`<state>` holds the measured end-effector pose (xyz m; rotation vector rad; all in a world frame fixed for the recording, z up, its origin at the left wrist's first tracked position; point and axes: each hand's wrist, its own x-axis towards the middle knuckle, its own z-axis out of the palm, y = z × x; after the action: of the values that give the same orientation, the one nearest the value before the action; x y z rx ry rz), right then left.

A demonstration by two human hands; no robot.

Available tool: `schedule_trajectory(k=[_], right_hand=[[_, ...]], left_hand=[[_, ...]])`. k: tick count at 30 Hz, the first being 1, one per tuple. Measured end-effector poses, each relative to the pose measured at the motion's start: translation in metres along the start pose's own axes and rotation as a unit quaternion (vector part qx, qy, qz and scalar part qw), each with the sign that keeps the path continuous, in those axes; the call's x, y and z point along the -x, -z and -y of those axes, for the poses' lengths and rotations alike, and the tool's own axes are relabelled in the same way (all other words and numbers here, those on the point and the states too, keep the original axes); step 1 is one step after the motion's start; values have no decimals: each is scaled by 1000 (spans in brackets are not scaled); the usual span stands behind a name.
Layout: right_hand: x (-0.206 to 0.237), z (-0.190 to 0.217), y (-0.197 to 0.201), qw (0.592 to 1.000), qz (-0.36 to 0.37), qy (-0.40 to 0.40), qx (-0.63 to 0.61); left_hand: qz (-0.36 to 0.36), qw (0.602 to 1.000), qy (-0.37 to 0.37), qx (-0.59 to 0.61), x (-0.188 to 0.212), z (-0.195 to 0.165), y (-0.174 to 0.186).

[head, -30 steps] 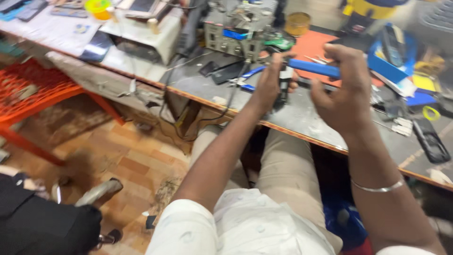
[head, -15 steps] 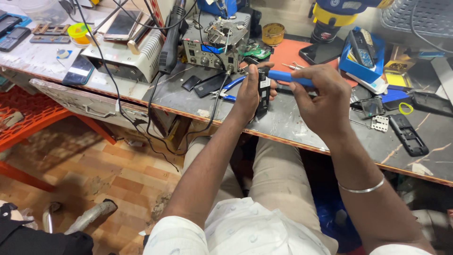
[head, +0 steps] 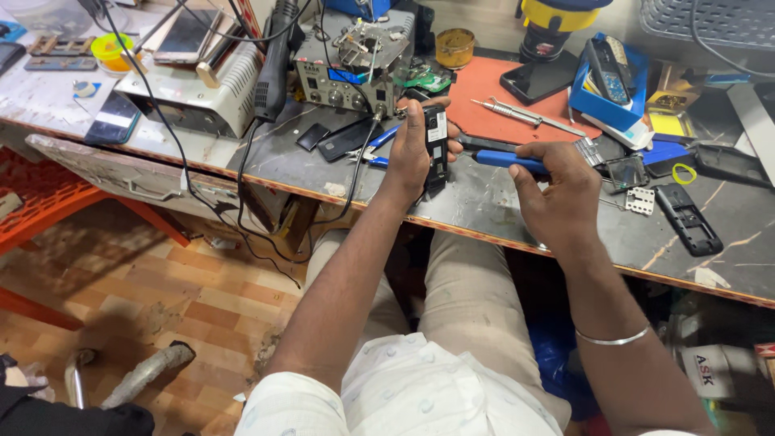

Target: The person sits at a repair bench and pries open the back cover of a feature phone using a blue pry tool, then removes the back panel and battery. They use a metal tool to work on the phone's internal components, holding the phone and its separated parts on the bench.

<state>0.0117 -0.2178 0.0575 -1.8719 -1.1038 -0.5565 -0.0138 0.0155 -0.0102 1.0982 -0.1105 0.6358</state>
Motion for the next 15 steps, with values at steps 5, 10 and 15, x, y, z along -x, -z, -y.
schedule_trajectory(k=[5, 10, 15], right_hand=[[2, -2, -1, 998, -54, 21, 16], [-1, 5, 1, 994, -88, 70, -5], [-12, 15, -6, 988, -99, 108, -45]], left_hand=[[5, 1000, 3, -2, 0, 0, -1], [11, 999, 17, 25, 0, 0, -2], [25, 999, 19, 30, 4, -6, -3]])
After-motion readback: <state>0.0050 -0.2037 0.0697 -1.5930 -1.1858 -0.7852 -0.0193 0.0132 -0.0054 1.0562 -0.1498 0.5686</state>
